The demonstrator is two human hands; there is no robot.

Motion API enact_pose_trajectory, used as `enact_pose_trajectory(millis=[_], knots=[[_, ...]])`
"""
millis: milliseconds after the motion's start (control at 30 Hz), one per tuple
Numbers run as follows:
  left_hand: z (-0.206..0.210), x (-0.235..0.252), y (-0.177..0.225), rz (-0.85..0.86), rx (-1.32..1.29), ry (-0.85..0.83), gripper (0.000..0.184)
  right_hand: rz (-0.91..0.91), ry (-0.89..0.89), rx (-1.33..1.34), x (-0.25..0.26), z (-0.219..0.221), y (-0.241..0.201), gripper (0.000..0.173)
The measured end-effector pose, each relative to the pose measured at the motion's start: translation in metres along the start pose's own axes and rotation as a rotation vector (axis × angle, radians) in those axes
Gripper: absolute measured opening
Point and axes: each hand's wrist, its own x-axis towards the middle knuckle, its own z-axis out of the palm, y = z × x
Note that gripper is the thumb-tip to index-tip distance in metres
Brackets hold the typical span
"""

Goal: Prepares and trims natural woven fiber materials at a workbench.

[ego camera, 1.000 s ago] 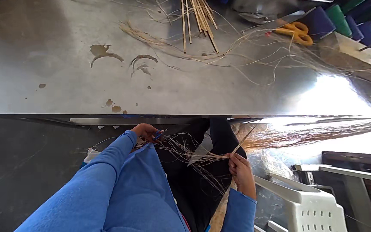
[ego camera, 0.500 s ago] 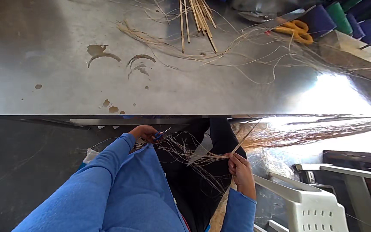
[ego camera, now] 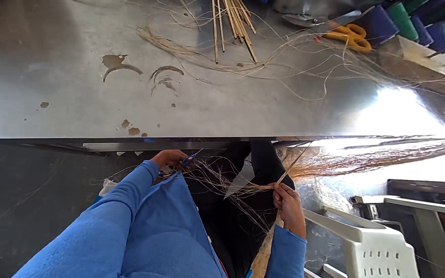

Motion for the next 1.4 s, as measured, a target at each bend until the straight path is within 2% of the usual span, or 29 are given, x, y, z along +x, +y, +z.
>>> enact_pose_trajectory(millis=[367,500,667,967,1267,1400], knots=[[-0.003,-0.013,0.007,0.005,-0.063,-0.024,0.032,-0.01,-0.009,0.011,-0.001,0.001,-0.002,0.033],[0.0,-0.017,0.009,0.053,-0.062,0.081,0.027,-0.015,-0.012,0.013,0.0,-0.001,0.0,0.032],[-0.001,-0.021,0.008,0.049,-0.03,0.127,0.021,-0.024,-0.014,0.019,-0.001,0.0,0.001,0.033],[-0.002,-0.024,0.009,0.045,-0.049,0.1,0.032,-0.03,-0.016,0.024,0.0,-0.002,0.002,0.033],[0.001,-0.024,0.009,0.092,0.025,0.132,0.024,-0.037,-0.029,0.047,0.0,-0.003,0.002,0.033],[0.002,-0.028,0.009,0.088,0.033,0.117,0.03,-0.032,-0.027,0.041,0.0,-0.003,0.002,0.033]])
